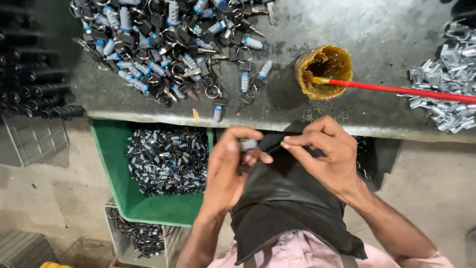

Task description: The person assembles small key fobs by inserting metal pins into gray plastic housings and applying a viscous substance with a red-handled brush. They handle each unit individually, then place the finished items into a green bin below the work surface.

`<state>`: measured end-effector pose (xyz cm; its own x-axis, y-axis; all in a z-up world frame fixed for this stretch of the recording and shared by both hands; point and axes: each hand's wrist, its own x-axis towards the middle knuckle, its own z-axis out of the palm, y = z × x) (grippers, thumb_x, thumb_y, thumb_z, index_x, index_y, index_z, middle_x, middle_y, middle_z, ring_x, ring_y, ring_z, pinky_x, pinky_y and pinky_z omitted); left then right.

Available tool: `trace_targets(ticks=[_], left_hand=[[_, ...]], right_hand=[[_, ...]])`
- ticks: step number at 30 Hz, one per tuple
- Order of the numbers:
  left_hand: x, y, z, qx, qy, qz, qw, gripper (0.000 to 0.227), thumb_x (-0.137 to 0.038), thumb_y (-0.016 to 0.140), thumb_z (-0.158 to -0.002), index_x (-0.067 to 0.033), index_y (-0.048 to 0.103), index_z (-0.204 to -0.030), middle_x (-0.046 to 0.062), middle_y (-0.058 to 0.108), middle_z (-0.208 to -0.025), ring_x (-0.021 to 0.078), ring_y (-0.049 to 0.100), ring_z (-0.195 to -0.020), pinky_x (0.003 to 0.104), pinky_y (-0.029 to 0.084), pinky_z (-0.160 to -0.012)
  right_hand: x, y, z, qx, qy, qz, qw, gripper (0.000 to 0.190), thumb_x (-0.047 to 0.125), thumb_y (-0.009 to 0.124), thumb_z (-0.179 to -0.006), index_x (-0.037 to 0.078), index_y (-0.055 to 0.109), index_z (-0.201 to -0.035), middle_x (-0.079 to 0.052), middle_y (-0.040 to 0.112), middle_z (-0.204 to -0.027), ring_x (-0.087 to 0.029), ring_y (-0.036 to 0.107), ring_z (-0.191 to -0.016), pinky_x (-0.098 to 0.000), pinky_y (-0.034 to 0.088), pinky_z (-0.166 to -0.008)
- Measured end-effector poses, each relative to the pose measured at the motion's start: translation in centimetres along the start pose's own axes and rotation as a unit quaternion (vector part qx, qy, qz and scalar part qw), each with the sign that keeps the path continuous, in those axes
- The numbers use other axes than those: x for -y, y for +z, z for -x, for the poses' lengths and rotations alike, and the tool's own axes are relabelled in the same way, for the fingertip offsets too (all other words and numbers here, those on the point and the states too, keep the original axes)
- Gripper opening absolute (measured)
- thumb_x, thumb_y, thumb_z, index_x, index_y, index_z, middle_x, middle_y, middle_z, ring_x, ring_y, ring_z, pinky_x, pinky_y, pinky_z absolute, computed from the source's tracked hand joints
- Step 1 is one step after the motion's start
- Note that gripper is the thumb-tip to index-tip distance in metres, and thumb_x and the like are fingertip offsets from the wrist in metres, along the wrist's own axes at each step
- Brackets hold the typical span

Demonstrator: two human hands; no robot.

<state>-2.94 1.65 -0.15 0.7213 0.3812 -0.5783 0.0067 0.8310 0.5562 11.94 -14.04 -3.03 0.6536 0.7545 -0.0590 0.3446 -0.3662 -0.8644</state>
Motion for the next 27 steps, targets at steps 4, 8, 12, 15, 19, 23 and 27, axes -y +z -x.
trace_targets(ticks=[4, 8, 12, 15, 19, 23, 27], left_hand=[[-0.3, 0.0, -0.7, 0.038, -0.059, 0.057, 0.996, 0.034, -0.021, 0.059, -0.105, 0.0067, 0.060, -0.126, 0.006, 0.062, -0.099, 0.0138, 0.058, -0.099, 0.033, 0.050, -0.104], [-2.4, -1.5, -0.3, 0.048, -0.040, -0.021, 0.998, 0.027, -0.021, 0.061, -0.099, -0.0015, 0.053, -0.117, 0.005, 0.062, -0.104, 0.0149, 0.062, -0.105, 0.036, 0.050, -0.103], [-4.1, -4.0, -0.8, 0.087, -0.016, 0.068, 0.994, 0.027, -0.017, 0.062, -0.111, -0.0015, 0.054, -0.131, 0.006, 0.059, -0.100, 0.0140, 0.058, -0.091, 0.040, 0.055, -0.096], [-5.1, -5.1, -1.4, 0.065, -0.051, 0.115, 0.990, 0.030, -0.017, 0.062, -0.112, 0.0016, 0.054, -0.135, 0.006, 0.060, -0.101, 0.0130, 0.058, -0.089, 0.038, 0.056, -0.092], [-7.3, -5.1, -2.0, 0.026, -0.103, 0.138, 0.985, 0.035, -0.016, 0.063, -0.103, -0.0045, 0.052, -0.134, 0.005, 0.062, -0.106, 0.0121, 0.061, -0.089, 0.034, 0.057, -0.082], [-7.9, -5.1, -1.0, 0.015, -0.080, 0.103, 0.991, 0.033, -0.015, 0.064, -0.106, -0.0039, 0.052, -0.135, 0.004, 0.063, -0.108, 0.0121, 0.061, -0.087, 0.029, 0.052, -0.071], [-5.7, -5.3, -0.8, 0.022, -0.048, 0.064, 0.997, 0.032, -0.016, 0.066, -0.105, -0.0020, 0.056, -0.133, 0.007, 0.065, -0.108, 0.0133, 0.062, -0.085, 0.029, 0.052, -0.070]], right_hand=[[1.8, 0.9, 0.4, -0.019, -0.003, -0.046, 0.999, 0.015, 0.007, 0.080, -0.087, 0.009, 0.076, -0.101, -0.007, 0.063, -0.092, -0.012, 0.062, -0.076, -0.0278, 0.050, -0.065], [4.1, 2.8, -0.3, -0.023, 0.018, -0.069, 0.997, 0.009, 0.002, 0.070, -0.093, 0.005, 0.062, -0.095, -0.007, 0.062, -0.094, -0.013, 0.058, -0.077, -0.0267, 0.048, -0.063], [6.2, 4.8, -2.8, 0.007, 0.069, -0.089, 0.994, 0.012, 0.002, 0.075, -0.087, 0.003, 0.065, -0.093, -0.008, 0.064, -0.093, -0.011, 0.062, -0.071, -0.0247, 0.049, -0.060], [7.3, 6.2, -5.3, 0.024, 0.057, -0.136, 0.989, 0.012, 0.000, 0.078, -0.084, 0.002, 0.071, -0.094, -0.008, 0.066, -0.096, -0.013, 0.066, -0.079, -0.0243, 0.053, -0.066], [9.3, 7.3, -8.1, 0.014, 0.041, -0.229, 0.972, 0.015, -0.006, 0.078, -0.085, 0.000, 0.072, -0.097, -0.009, 0.068, -0.103, -0.016, 0.071, -0.096, -0.0274, 0.057, -0.084], [10.9, 7.8, -8.3, 0.003, 0.051, -0.250, 0.967, 0.016, -0.005, 0.082, -0.083, 0.000, 0.072, -0.095, -0.010, 0.068, -0.100, -0.016, 0.072, -0.094, -0.0275, 0.059, -0.085], [10.4, 7.2, -7.1, -0.008, 0.055, -0.216, 0.975, 0.015, -0.005, 0.082, -0.083, 0.000, 0.072, -0.093, -0.010, 0.068, -0.096, -0.015, 0.071, -0.089, -0.0264, 0.058, -0.081]])
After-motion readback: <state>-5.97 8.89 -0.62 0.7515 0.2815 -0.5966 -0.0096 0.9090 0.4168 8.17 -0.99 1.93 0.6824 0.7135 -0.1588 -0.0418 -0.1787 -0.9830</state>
